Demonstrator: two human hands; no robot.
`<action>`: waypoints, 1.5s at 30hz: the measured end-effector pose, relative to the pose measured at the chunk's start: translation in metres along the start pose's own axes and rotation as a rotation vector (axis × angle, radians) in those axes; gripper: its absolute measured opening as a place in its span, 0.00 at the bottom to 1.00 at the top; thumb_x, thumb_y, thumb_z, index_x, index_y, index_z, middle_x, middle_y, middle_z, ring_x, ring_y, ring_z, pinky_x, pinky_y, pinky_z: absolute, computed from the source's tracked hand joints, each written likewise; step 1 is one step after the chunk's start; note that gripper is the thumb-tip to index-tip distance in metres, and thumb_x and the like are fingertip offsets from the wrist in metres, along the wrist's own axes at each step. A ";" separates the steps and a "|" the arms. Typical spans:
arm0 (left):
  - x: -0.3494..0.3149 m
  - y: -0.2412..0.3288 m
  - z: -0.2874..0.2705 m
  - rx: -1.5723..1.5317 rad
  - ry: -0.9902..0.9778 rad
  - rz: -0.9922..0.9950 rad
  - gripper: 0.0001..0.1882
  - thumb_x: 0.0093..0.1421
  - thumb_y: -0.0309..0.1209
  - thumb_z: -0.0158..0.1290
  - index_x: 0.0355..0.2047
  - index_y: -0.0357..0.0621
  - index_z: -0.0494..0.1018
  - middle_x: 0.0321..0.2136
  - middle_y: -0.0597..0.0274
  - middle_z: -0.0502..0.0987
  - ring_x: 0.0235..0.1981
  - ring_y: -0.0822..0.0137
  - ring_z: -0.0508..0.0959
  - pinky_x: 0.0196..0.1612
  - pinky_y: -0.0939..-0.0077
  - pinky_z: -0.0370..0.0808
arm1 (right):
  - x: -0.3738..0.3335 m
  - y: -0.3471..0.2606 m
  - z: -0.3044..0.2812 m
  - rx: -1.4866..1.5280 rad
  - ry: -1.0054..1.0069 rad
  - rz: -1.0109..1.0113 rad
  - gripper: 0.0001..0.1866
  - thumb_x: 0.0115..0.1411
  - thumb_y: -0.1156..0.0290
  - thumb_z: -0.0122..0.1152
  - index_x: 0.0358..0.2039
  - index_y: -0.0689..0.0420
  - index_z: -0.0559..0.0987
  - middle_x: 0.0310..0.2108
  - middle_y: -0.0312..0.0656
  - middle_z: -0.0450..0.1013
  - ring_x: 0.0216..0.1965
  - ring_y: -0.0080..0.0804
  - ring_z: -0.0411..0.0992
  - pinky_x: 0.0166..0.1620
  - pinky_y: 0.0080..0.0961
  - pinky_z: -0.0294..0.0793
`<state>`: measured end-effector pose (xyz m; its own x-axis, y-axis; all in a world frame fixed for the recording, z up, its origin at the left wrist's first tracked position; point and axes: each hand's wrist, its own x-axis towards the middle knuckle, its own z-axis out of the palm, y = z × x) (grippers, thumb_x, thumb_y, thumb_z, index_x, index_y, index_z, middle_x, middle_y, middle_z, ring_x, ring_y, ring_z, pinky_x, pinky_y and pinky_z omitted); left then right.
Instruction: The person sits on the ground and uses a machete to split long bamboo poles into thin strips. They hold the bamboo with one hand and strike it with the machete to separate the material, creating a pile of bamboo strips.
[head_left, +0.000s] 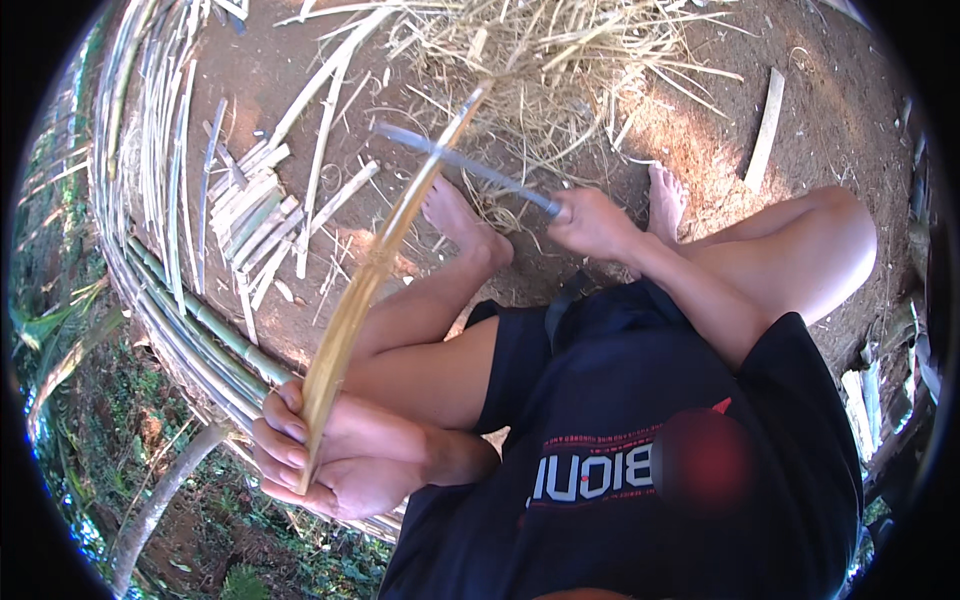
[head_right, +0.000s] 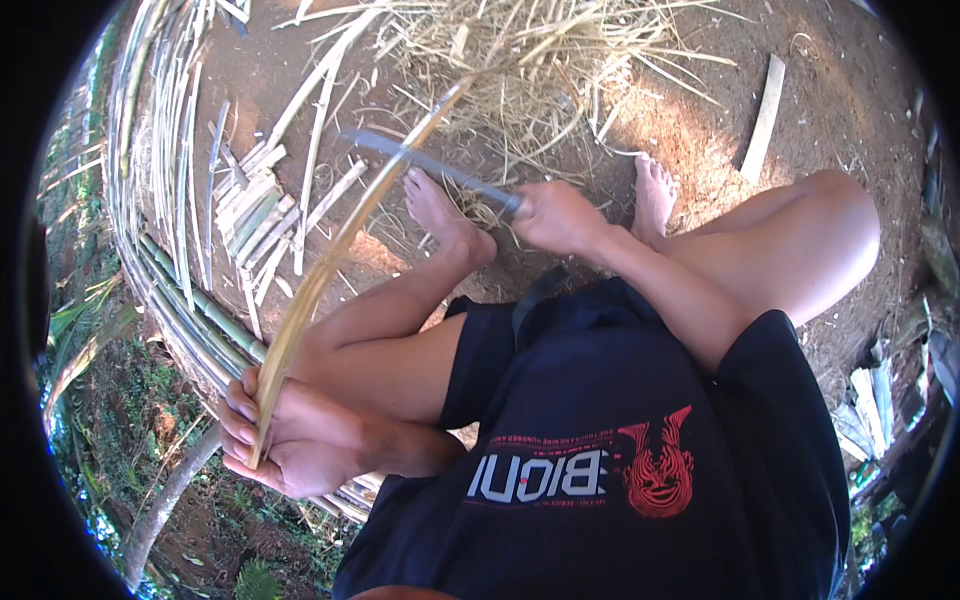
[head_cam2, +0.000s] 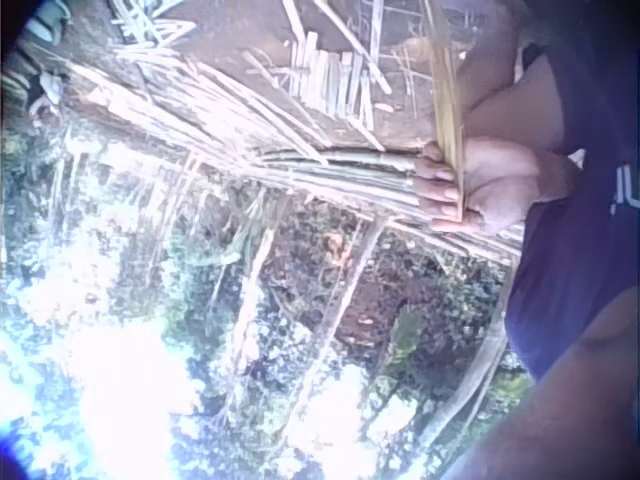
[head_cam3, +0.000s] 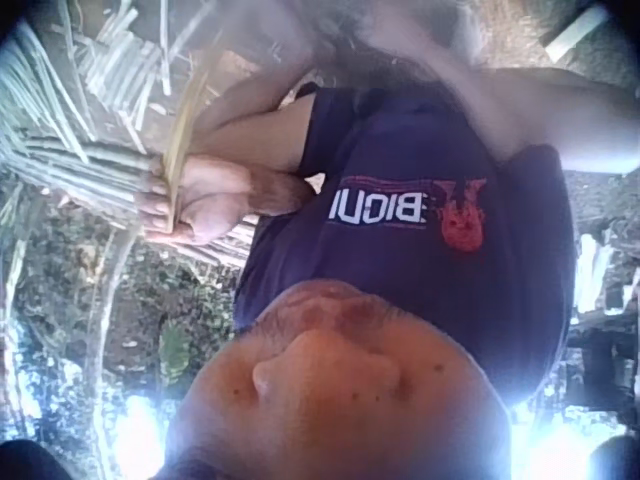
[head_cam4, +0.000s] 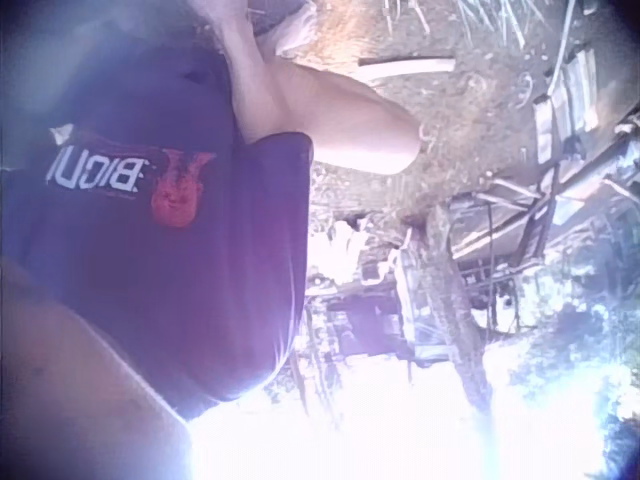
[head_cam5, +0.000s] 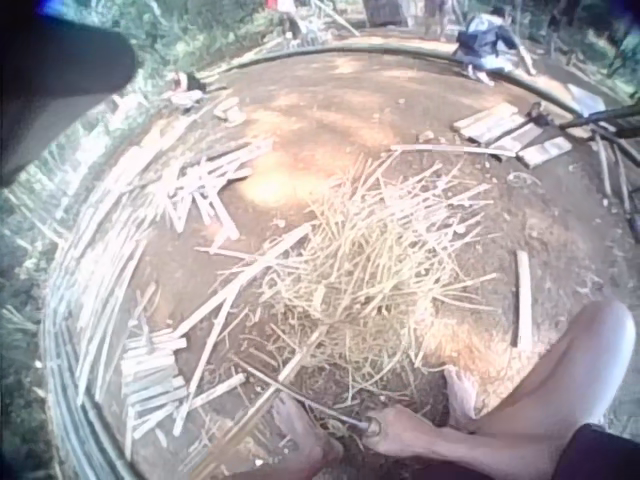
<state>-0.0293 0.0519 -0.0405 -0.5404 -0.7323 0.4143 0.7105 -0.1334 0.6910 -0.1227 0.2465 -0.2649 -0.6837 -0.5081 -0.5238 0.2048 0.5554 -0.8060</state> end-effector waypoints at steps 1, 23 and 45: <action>0.004 0.001 -0.002 -0.004 -0.003 -0.005 0.15 0.67 0.32 0.38 0.24 0.43 0.68 0.24 0.63 0.64 0.32 0.64 0.63 0.44 0.67 0.60 | -0.008 -0.012 0.002 0.018 -0.016 -0.105 0.11 0.50 0.67 0.54 0.25 0.63 0.76 0.19 0.53 0.73 0.23 0.49 0.74 0.31 0.43 0.72; 0.030 0.012 -0.055 -0.018 0.097 -0.029 0.14 0.64 0.33 0.41 0.20 0.48 0.65 0.19 0.65 0.64 0.25 0.67 0.65 0.37 0.70 0.64 | 0.090 0.099 0.013 -0.236 0.213 0.166 0.17 0.55 0.60 0.53 0.34 0.62 0.80 0.30 0.57 0.77 0.32 0.50 0.78 0.41 0.41 0.77; 0.050 0.005 -0.042 0.015 0.220 -0.032 0.22 0.60 0.41 0.46 0.11 0.55 0.53 0.08 0.71 0.50 0.12 0.72 0.49 0.24 0.74 0.53 | -0.012 -0.046 0.052 0.006 0.095 -0.428 0.13 0.49 0.68 0.58 0.33 0.61 0.77 0.24 0.55 0.75 0.27 0.51 0.76 0.36 0.42 0.75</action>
<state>-0.0338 -0.0134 -0.0412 -0.4503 -0.8561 0.2537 0.6867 -0.1505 0.7112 -0.0872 0.1929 -0.2363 -0.7691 -0.6286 -0.1152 -0.1071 0.3044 -0.9465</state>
